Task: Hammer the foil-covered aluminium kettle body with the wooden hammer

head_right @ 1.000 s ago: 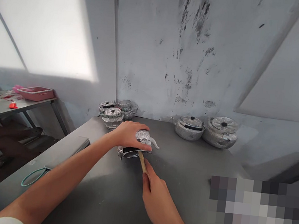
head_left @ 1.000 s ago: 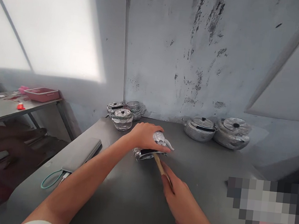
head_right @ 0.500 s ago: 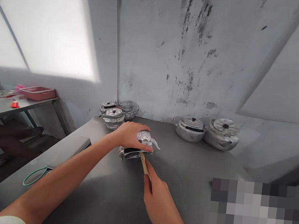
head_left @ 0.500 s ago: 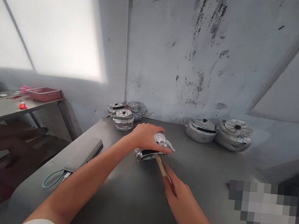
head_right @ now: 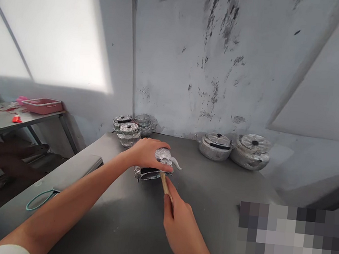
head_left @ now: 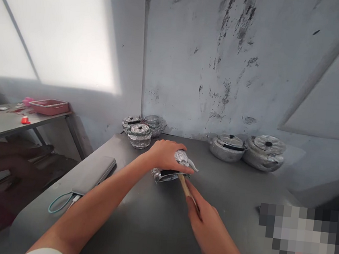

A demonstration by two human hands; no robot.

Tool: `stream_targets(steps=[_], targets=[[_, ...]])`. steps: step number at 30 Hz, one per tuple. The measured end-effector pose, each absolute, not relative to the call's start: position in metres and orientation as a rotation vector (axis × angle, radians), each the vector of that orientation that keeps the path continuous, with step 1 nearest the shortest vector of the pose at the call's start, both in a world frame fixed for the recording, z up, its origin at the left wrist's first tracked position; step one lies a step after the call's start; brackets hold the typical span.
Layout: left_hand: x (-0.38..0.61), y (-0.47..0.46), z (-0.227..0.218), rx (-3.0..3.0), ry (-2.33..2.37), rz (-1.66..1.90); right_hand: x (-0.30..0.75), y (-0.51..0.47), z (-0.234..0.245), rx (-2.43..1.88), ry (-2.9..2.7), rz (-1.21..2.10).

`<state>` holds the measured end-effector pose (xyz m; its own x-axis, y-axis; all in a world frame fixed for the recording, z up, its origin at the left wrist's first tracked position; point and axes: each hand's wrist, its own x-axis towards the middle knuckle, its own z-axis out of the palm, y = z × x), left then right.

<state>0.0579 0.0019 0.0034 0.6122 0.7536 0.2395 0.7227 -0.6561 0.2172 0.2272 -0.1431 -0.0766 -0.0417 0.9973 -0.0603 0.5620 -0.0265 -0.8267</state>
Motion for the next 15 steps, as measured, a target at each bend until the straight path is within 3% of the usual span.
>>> stream_targets(steps=[15], targets=[[0.0570, 0.0039, 0.0027, 2.725, 1.244, 0.470, 0.2257, -0.1415, -0.0834, -1.665, -1.721, 0.951]])
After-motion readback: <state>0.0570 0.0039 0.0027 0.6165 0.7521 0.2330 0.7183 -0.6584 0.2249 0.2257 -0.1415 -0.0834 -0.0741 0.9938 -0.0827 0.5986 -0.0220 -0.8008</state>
